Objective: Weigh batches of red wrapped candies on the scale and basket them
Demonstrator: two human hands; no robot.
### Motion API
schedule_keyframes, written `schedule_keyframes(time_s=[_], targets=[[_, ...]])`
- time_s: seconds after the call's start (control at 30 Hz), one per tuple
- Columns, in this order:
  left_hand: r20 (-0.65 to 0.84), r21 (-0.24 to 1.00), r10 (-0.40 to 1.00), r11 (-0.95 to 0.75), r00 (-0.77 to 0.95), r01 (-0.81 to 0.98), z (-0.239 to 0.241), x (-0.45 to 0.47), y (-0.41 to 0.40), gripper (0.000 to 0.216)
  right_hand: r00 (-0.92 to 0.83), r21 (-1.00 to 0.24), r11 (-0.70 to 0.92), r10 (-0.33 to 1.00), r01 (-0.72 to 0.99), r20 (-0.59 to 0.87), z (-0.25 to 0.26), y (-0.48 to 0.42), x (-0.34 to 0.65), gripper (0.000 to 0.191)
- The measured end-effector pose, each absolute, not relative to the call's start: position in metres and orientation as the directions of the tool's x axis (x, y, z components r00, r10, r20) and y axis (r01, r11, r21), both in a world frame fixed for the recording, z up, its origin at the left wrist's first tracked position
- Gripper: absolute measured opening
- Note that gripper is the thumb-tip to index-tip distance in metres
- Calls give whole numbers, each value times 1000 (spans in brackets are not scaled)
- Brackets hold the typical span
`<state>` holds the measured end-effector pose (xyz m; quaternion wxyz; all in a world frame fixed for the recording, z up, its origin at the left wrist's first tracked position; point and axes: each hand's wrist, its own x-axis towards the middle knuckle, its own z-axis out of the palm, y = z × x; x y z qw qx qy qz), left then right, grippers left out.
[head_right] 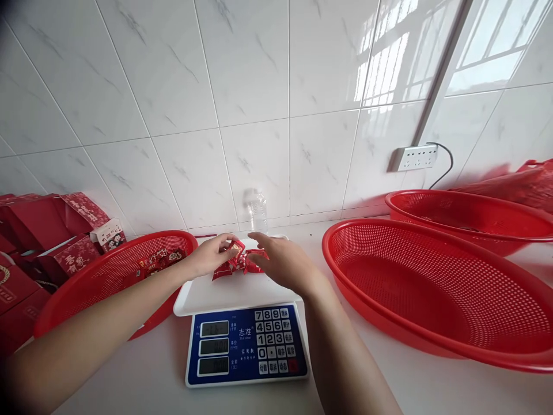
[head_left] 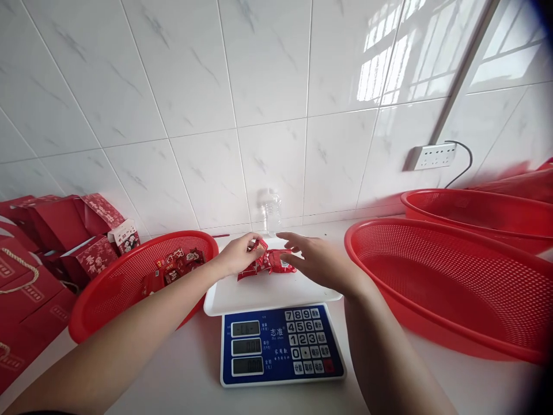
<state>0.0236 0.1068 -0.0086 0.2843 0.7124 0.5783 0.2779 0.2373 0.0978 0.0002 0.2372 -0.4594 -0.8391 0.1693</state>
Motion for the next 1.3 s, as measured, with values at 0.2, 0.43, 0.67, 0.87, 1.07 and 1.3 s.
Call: schedule_keyframes(time_s=[0.2, 0.43, 0.67, 0.87, 1.07, 1.3], targets=[[70, 691, 934, -299, 350, 658, -3, 29, 83, 34, -470, -490, 530, 846, 692, 251, 1, 98, 238, 46], [82, 547, 943, -314, 324, 776, -4, 20, 81, 42, -477, -453, 531, 846, 717, 236, 2, 96, 236, 47], [45, 639, 900, -359, 433, 680, -14, 23, 71, 54, -488, -445, 540, 841, 715, 236, 3, 96, 235, 47], [-101, 369, 922, -315, 374, 875, -33, 28, 71, 86, -490, -454, 540, 840, 708, 235, 1, 97, 237, 48], [-97, 353, 890, -387, 445, 852, -49, 39, 81, 87, -492, -444, 552, 833, 705, 255, -1, 97, 237, 46], [145, 420, 964, -265, 224, 868, -48, 36, 103, 64, -479, -474, 533, 844, 700, 241, 1, 100, 239, 46]])
